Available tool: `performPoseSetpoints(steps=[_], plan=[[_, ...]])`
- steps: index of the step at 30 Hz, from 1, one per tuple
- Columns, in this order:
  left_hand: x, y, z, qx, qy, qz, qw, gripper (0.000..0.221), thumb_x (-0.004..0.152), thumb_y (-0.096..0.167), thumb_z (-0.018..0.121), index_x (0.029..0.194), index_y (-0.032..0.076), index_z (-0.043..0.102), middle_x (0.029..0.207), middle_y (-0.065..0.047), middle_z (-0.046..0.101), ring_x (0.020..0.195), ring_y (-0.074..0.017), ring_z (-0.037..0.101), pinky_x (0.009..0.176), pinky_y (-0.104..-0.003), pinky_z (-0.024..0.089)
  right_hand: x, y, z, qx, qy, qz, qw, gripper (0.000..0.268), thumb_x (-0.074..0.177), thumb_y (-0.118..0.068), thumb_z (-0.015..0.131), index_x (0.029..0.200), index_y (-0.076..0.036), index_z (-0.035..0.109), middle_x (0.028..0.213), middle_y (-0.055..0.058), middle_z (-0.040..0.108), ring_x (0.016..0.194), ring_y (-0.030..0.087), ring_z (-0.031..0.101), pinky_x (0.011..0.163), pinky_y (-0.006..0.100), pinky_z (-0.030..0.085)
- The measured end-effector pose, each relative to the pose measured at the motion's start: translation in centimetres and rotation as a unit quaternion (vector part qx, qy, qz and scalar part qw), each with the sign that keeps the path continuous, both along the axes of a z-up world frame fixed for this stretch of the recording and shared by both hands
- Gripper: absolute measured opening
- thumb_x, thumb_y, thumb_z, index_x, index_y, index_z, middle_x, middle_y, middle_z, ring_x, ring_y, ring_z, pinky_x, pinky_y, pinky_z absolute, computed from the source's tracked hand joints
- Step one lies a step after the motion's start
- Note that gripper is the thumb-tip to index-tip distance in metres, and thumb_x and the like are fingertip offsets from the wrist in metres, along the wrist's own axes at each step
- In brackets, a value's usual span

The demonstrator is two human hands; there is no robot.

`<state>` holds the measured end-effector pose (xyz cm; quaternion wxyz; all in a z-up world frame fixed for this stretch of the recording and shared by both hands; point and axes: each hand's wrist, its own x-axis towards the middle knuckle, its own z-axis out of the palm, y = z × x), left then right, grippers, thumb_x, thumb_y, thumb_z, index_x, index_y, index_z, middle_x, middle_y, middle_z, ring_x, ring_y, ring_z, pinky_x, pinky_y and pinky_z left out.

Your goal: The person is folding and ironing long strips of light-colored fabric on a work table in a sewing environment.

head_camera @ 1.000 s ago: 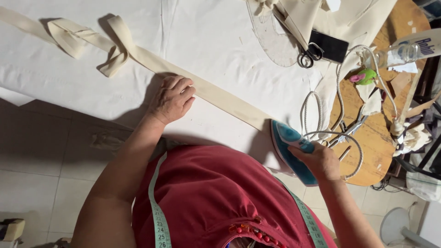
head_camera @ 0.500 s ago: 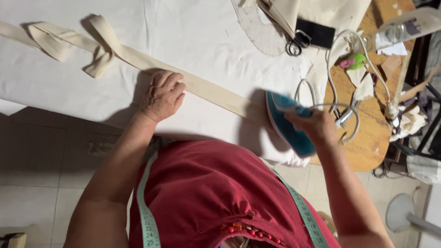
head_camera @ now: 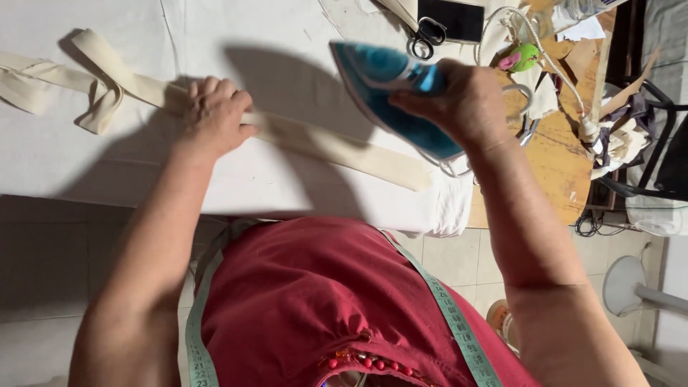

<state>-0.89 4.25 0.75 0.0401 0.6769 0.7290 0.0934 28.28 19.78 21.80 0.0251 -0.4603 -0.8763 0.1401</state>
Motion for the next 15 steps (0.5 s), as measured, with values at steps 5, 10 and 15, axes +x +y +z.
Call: performPoseSetpoints(steps=[5,10,15], plan=[[-2.3,0.8,1.4,-0.166,-0.108,0.000,0.980,0.042,0.066,0.056,0.067,0.082,0.018,0.061,0.086,-0.005,0.058,0.092,-0.0252,0.054,0.078,-0.038,0.043,-0.1,-2.4,-2.2,-0.084,-0.133,-0.073,0.985,0.059,0.059,-0.070,0.068,0.083,-0.016,0.068,0.072,0.013,0.065,0.076,0.036,0.063,0.065,0.041,0.048],[-4.0,-0.5,6.3,-0.311,-0.099,0.039,0.944,0.054,0.064,0.060,0.065,0.100,0.020,0.062,0.102,-0.011,0.068,0.103,-0.0302,0.061,0.086,-0.046,0.043,2.7,-5.3,-4.7,-0.126,-0.227,-0.062,0.964,0.067,0.058,-0.074,0.059,0.087,-0.014,0.067,0.077,0.016,0.066,0.082,0.035,0.064,0.071,0.042,0.050],[-8.2,-2.5,3.8,-0.477,0.031,0.106,0.872,0.052,0.056,0.053,0.073,0.103,0.030,0.069,0.113,0.002,0.069,0.111,-0.0202,0.060,0.087,-0.046,0.047,5.5,-8.1,-5.1,-0.156,-0.273,-0.114,0.943,0.065,0.059,-0.075,0.056,0.090,-0.018,0.065,0.077,0.012,0.067,0.082,0.032,0.065,0.071,0.041,0.050]])
